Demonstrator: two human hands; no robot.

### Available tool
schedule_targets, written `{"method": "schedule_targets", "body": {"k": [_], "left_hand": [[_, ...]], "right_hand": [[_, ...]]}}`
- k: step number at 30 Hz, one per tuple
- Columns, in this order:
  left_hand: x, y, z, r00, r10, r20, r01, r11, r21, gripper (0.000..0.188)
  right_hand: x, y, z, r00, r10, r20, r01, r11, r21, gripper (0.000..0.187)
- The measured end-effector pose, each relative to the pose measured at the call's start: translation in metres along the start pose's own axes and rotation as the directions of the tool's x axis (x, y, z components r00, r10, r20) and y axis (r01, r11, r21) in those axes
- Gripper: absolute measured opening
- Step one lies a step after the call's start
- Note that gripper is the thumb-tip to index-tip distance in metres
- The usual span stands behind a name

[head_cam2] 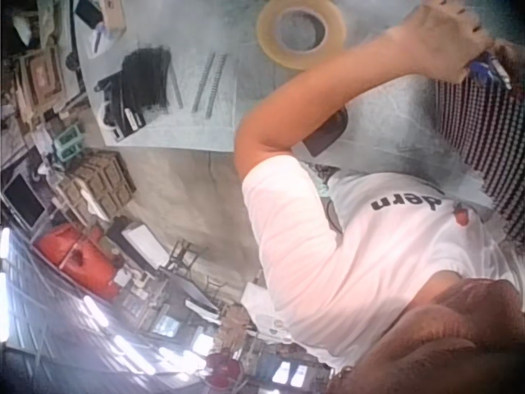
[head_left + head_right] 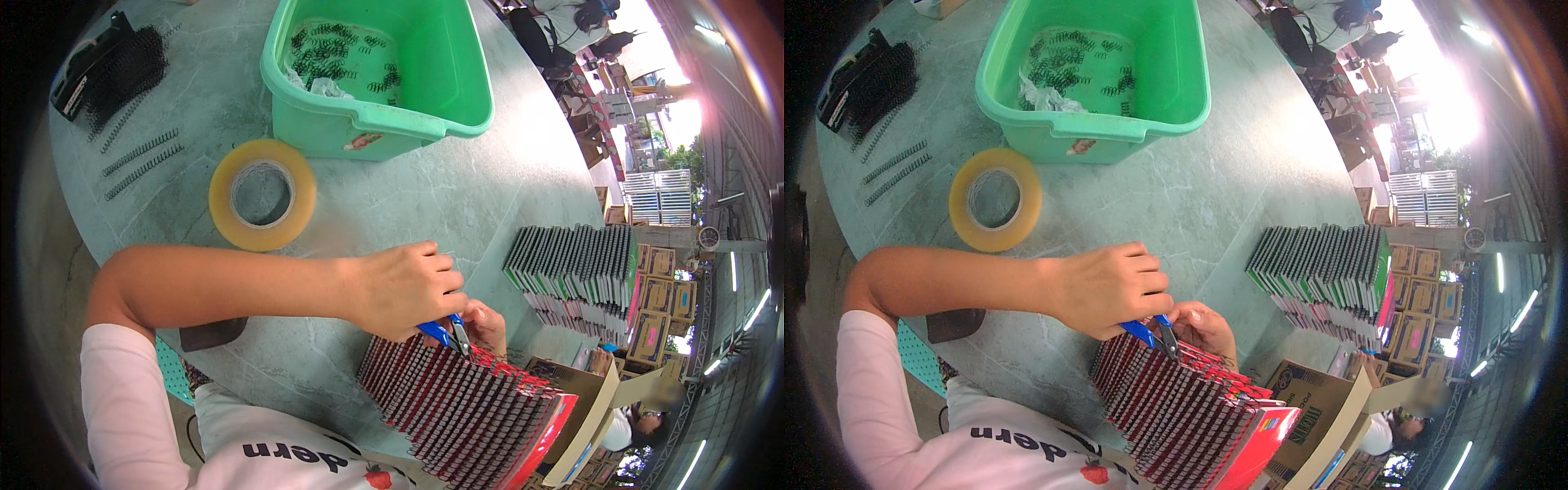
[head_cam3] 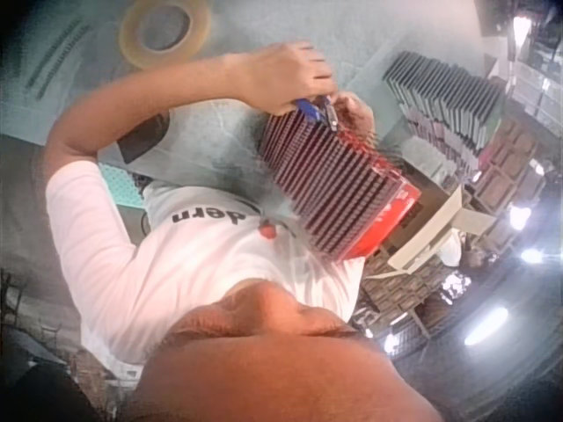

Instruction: The person assembles notebooks by threading spiral bindings through pre-punched holes in paper and covers, then trimming the excess binding with blue pliers.

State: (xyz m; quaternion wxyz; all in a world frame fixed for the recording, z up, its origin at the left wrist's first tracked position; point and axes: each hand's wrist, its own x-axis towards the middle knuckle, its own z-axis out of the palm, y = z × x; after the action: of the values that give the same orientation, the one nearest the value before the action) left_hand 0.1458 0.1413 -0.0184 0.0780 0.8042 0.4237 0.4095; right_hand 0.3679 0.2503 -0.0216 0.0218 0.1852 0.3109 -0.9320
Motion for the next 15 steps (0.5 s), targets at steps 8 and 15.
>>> {"method": "schedule_targets", "body": {"k": [8, 15], "left_hand": [[0.007, 0.0, 0.002, 0.994, 0.077, -0.073, -0.077, 0.997, 0.012, 0.03], [0.0, 0.003, 0.003, 0.976, -0.054, 0.213, 0.051, 0.999, 0.019, 0.029]], "right_hand": [[-0.003, -0.004, 0.012, 0.976, 0.044, -0.215, -0.053, 0.998, -0.036, 0.05], [0.003, -0.001, -0.006, 0.996, 0.063, -0.067, -0.05, 0.983, 0.177, 0.05]]}}
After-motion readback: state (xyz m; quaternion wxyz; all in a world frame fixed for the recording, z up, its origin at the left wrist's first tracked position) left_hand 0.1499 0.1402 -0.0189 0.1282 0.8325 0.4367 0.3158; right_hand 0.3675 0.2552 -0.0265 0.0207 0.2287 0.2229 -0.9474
